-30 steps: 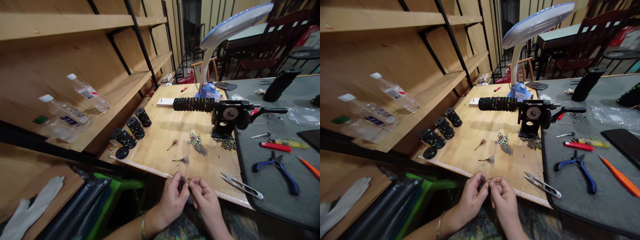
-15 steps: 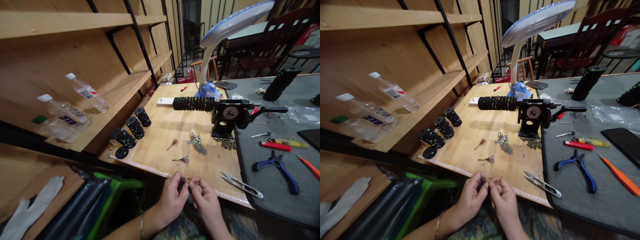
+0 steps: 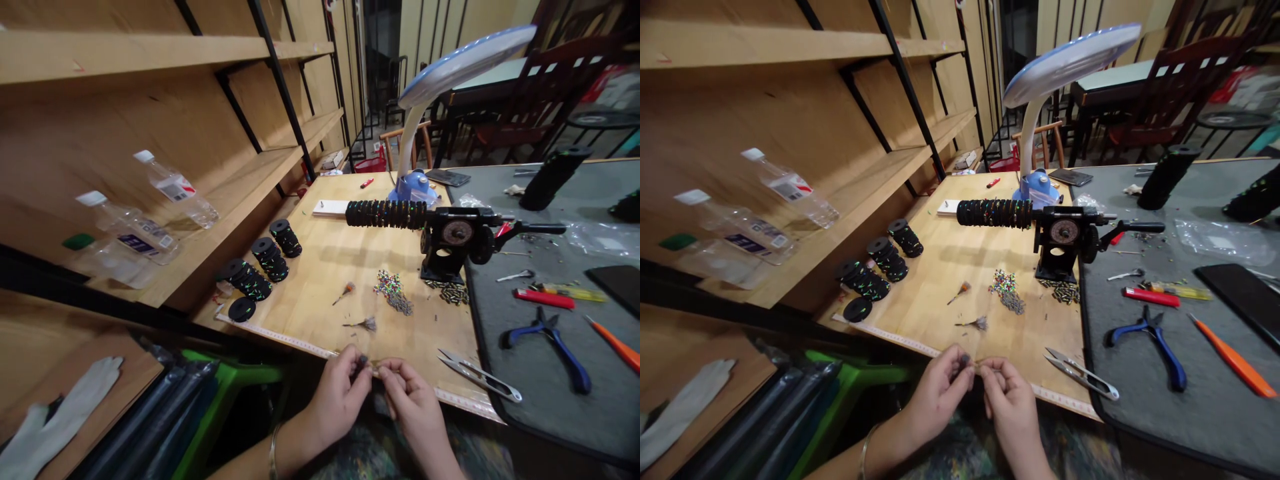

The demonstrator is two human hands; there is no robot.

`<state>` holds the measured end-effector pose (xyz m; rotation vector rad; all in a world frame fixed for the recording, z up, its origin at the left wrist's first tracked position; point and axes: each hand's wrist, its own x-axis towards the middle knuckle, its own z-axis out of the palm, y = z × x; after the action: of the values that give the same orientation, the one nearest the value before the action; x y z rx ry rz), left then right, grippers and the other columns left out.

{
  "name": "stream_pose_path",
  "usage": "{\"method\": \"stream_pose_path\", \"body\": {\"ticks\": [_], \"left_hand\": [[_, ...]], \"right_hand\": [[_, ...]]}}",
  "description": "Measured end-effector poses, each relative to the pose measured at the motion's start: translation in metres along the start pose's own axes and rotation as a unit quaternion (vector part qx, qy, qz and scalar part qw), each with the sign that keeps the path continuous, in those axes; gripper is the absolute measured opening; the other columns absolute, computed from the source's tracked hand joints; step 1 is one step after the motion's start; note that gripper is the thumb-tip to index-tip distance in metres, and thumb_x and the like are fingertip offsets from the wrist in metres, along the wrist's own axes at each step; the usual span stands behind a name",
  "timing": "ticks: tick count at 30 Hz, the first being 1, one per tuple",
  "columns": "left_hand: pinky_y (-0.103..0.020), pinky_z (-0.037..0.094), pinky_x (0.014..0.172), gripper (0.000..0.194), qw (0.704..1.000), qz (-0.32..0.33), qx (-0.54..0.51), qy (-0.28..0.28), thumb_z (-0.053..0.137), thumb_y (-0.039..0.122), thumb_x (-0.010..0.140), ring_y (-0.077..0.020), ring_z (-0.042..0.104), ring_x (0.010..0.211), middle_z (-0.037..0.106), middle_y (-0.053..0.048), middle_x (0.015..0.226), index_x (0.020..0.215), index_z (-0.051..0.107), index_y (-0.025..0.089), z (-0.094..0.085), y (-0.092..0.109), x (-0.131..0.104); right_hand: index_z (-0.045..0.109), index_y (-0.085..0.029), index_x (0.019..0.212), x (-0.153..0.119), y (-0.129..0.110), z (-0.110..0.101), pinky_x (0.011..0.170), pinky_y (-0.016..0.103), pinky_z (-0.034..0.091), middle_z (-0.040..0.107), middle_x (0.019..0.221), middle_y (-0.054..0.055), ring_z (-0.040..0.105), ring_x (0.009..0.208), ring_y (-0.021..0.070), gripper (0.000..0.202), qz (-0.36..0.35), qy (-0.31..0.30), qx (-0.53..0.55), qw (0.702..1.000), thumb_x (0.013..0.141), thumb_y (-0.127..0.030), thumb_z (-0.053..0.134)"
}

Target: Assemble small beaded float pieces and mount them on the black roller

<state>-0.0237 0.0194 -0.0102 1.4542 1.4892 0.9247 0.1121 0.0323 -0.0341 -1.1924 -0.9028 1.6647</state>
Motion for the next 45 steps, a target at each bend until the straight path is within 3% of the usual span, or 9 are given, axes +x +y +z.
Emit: {"method": "stream_pose_path", "body": {"ticks": [11, 16, 23, 26, 30, 38, 42, 45], "left_hand": [[-0.021, 0.026, 0.045, 0.028, 0.962, -0.129, -0.236, -0.039, 0.060, 0.041, 0.081, -0.0069, 0.037, 0.047, 0.046, 0.006, 0.057, 0.075, 0.045, 0.019, 0.000, 0.003, 0.002], [-0.020, 0.020, 0.045, 0.028, 0.923, -0.186, -0.335, -0.040, 0.067, 0.038, 0.075, -0.0048, 0.035, 0.045, 0.046, 0.007, 0.055, 0.074, 0.047, 0.017, -0.002, -0.002, 0.002], [-0.021, 0.013, 0.045, 0.032, 0.855, -0.260, -0.445, -0.057, 0.074, 0.031, 0.067, -0.0025, 0.032, 0.041, 0.048, 0.007, 0.054, 0.072, 0.045, 0.017, -0.007, -0.005, 0.001], [-0.020, 0.012, 0.046, 0.033, 0.833, -0.284, -0.470, -0.065, 0.075, 0.030, 0.066, -0.0020, 0.032, 0.041, 0.047, 0.007, 0.053, 0.072, 0.045, 0.017, -0.006, -0.008, 0.001], [-0.020, 0.011, 0.046, 0.034, 0.825, -0.287, -0.483, -0.063, 0.076, 0.030, 0.066, -0.0018, 0.032, 0.041, 0.046, 0.007, 0.054, 0.073, 0.045, 0.017, -0.006, -0.010, 0.000], [-0.018, 0.012, 0.046, 0.034, 0.811, -0.290, -0.505, -0.060, 0.077, 0.026, 0.066, -0.0020, 0.035, 0.043, 0.045, 0.007, 0.056, 0.076, 0.047, 0.016, -0.006, 0.000, 0.004], [-0.018, 0.013, 0.047, 0.034, 0.803, -0.298, -0.511, -0.069, 0.079, 0.025, 0.065, -0.0019, 0.034, 0.044, 0.045, 0.006, 0.057, 0.074, 0.048, 0.015, -0.005, 0.003, 0.006], [-0.019, 0.014, 0.046, 0.038, 0.822, -0.289, -0.486, -0.061, 0.082, 0.030, 0.061, -0.0026, 0.034, 0.044, 0.045, 0.007, 0.056, 0.071, 0.048, 0.016, -0.002, 0.007, 0.003]], "right_hand": [[0.061, -0.016, 0.082, 0.001, 0.003, -0.006, 0.039, 0.020, 0.024, 0.039, 0.044, -0.010, 0.032, 0.038, 0.0075, 0.050, 0.005, 0.002, -0.009, 1.000, 0.065, -0.063, 0.071], [0.063, -0.018, 0.091, -0.008, -0.001, -0.009, 0.051, 0.022, 0.036, 0.050, 0.060, -0.005, 0.045, 0.054, 0.0127, 0.039, -0.011, -0.026, -0.033, 0.999, 0.073, -0.052, 0.069], [0.061, -0.019, 0.073, -0.006, -0.005, -0.004, 0.062, 0.027, 0.042, 0.057, 0.069, 0.001, 0.051, 0.066, 0.0176, 0.038, -0.041, -0.024, -0.077, 0.996, 0.074, -0.057, 0.065], [0.062, -0.019, 0.074, -0.006, -0.004, -0.002, 0.063, 0.028, 0.044, 0.059, 0.070, 0.001, 0.053, 0.067, 0.0184, 0.037, -0.046, -0.020, -0.080, 0.996, 0.073, -0.055, 0.066], [0.064, -0.019, 0.083, -0.008, -0.007, -0.008, 0.065, 0.028, 0.047, 0.060, 0.071, 0.001, 0.056, 0.069, 0.0187, 0.031, -0.053, -0.012, -0.075, 0.996, 0.072, -0.048, 0.070], [0.062, -0.019, 0.096, 0.012, -0.017, -0.042, 0.066, 0.030, 0.053, 0.066, 0.079, 0.004, 0.064, 0.075, 0.0213, 0.039, -0.085, 0.045, -0.090, 0.991, 0.070, -0.045, 0.074], [0.059, -0.019, 0.106, 0.018, -0.024, -0.056, 0.066, 0.032, 0.055, 0.070, 0.106, 0.013, 0.067, 0.090, 0.0255, 0.047, -0.100, 0.069, -0.087, 0.989, 0.071, -0.047, 0.073], [0.060, -0.019, 0.110, 0.009, -0.034, -0.071, 0.072, 0.033, 0.055, 0.068, 0.113, 0.013, 0.065, 0.096, 0.0257, 0.044, -0.154, 0.129, -0.159, 0.967, 0.076, -0.045, 0.068]]}}
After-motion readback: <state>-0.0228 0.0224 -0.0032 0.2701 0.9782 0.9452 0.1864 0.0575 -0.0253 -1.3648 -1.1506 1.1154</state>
